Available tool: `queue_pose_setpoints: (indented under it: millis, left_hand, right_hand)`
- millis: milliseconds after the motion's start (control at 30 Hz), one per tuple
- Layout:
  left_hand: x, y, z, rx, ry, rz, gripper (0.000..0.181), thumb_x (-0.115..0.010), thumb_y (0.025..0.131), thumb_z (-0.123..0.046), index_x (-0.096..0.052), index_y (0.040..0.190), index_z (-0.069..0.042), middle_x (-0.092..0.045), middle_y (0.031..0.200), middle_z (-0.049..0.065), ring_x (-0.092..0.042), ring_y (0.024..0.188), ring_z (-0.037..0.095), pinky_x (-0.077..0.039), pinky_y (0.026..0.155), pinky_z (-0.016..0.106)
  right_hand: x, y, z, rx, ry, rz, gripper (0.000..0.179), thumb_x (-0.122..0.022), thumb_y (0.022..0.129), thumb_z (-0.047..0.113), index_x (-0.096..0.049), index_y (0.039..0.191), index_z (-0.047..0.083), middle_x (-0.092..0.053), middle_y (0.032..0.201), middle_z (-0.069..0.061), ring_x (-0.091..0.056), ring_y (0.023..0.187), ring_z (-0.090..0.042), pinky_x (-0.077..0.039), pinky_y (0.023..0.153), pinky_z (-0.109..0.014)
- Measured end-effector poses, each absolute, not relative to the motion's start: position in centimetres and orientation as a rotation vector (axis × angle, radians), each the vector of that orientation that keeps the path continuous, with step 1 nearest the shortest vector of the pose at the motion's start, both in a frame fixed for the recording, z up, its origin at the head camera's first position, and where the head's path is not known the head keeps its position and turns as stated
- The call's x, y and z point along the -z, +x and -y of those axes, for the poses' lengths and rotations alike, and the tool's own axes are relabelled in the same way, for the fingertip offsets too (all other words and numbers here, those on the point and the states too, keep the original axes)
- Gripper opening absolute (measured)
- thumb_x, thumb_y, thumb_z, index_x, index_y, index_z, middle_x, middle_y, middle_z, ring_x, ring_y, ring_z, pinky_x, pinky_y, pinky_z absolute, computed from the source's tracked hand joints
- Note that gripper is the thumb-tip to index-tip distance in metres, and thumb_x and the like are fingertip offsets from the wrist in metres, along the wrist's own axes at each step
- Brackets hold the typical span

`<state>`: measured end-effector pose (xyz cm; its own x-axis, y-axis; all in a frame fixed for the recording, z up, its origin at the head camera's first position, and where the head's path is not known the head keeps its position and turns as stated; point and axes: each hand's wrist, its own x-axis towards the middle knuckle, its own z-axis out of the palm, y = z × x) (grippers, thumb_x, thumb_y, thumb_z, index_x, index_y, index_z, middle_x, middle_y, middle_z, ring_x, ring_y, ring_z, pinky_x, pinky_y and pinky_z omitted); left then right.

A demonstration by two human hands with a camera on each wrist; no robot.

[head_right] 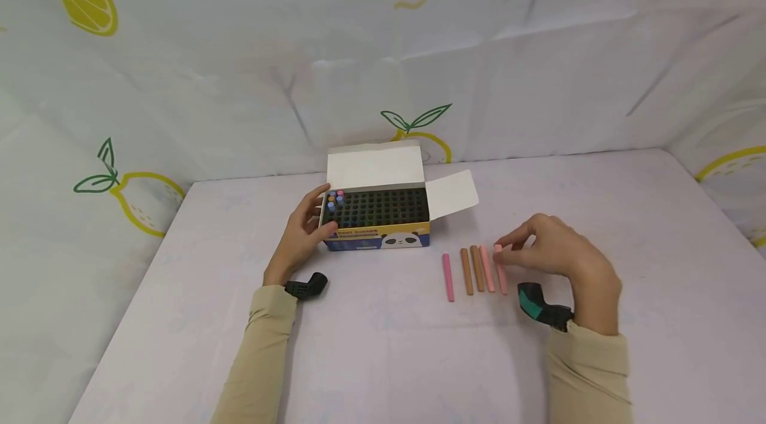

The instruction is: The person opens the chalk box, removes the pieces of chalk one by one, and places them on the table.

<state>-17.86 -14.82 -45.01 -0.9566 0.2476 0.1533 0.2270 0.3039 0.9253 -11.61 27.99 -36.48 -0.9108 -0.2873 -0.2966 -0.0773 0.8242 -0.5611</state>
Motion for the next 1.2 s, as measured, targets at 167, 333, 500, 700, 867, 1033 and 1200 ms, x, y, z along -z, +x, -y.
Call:
queue_pose_setpoints:
  millis: [167,333,500,700,867,1033,1200]
  left_hand:
    - [44.9,-17.9,14.8,-1.786,0.473,-2.525,0.079,-0.076,0.085,-0.060,-0.041,0.153,-0.043,-0.052,0.137,0.013,-0.057,0.112,0.030,-0.049,0.101,0.050]
    - [44.7,-17.9,14.8,-1.791,0.485,-2.523,0.079,-0.077,0.086,-0.055,-0.041,0.154,-0.040,-0.052,0.137,0.015,-0.057,0.110,0.031,-0.049,0.100,0.050]
    - [44.6,-17.8,14.8,-1.785,0.477,-2.521,0.077,-0.078,0.088,-0.046,-0.041,0.155,-0.038,-0.051,0.139,0.016,-0.056,0.111,0.033,-0.048,0.100,0.050]
    - [44.8,-17.9,14.9,-1.782,0.479,-2.522,0.078,-0.077,0.087,-0.052,-0.041,0.155,-0.037,-0.050,0.141,0.016,-0.056,0.111,0.033,-0.048,0.100,0.050]
    - [44.8,-17.9,14.9,-1.783,0.485,-2.525,0.080,-0.077,0.086,-0.055,-0.041,0.155,-0.037,-0.051,0.139,0.017,-0.056,0.111,0.033,-0.049,0.099,0.050]
    - [45.0,-18.0,14.9,-1.781,0.492,-2.528,0.080,-0.076,0.086,-0.056,-0.041,0.155,-0.036,-0.051,0.139,0.017,-0.057,0.110,0.032,-0.049,0.099,0.049]
    - [45.0,-18.0,14.9,-1.783,0.492,-2.525,0.079,-0.078,0.087,-0.051,-0.042,0.155,-0.035,-0.051,0.139,0.017,-0.055,0.110,0.031,-0.049,0.098,0.049]
  right_hand:
    - [37.1,-12.0,-27.9,0.805,-0.238,-2.646,0.034,-0.076,0.090,0.037,-0.080,0.112,0.010,-0.074,0.102,-0.005,-0.056,0.086,-0.015,-0.046,0.069,-0.031]
    - [37.8,-12.2,-28.0,0.824,-0.220,-2.646,0.037,-0.076,0.091,0.038,-0.080,0.114,0.010,-0.076,0.104,-0.004,-0.054,0.080,-0.011,-0.046,0.066,-0.027]
    - [38.6,-12.4,-28.3,0.827,-0.222,-2.640,0.038,-0.076,0.091,0.040,-0.079,0.115,0.011,-0.076,0.110,-0.007,-0.057,0.087,-0.012,-0.048,0.071,-0.029]
    - [39.2,-12.6,-28.2,0.809,-0.220,-2.653,0.036,-0.076,0.091,0.041,-0.081,0.112,0.012,-0.077,0.114,-0.010,-0.059,0.096,-0.015,-0.048,0.076,-0.031]
    - [39.3,-12.7,-28.2,0.789,-0.203,-2.665,0.039,-0.078,0.089,0.044,-0.081,0.111,0.012,-0.077,0.112,-0.010,-0.060,0.097,-0.016,-0.047,0.076,-0.030]
    - [39.3,-12.7,-28.2,0.781,-0.195,-2.667,0.039,-0.078,0.089,0.045,-0.081,0.111,0.013,-0.077,0.112,-0.009,-0.061,0.100,-0.017,-0.047,0.078,-0.031]
    - [39.3,-12.7,-28.2,0.782,-0.196,-2.665,0.039,-0.078,0.089,0.045,-0.082,0.110,0.013,-0.078,0.110,-0.007,-0.061,0.101,-0.016,-0.048,0.078,-0.031]
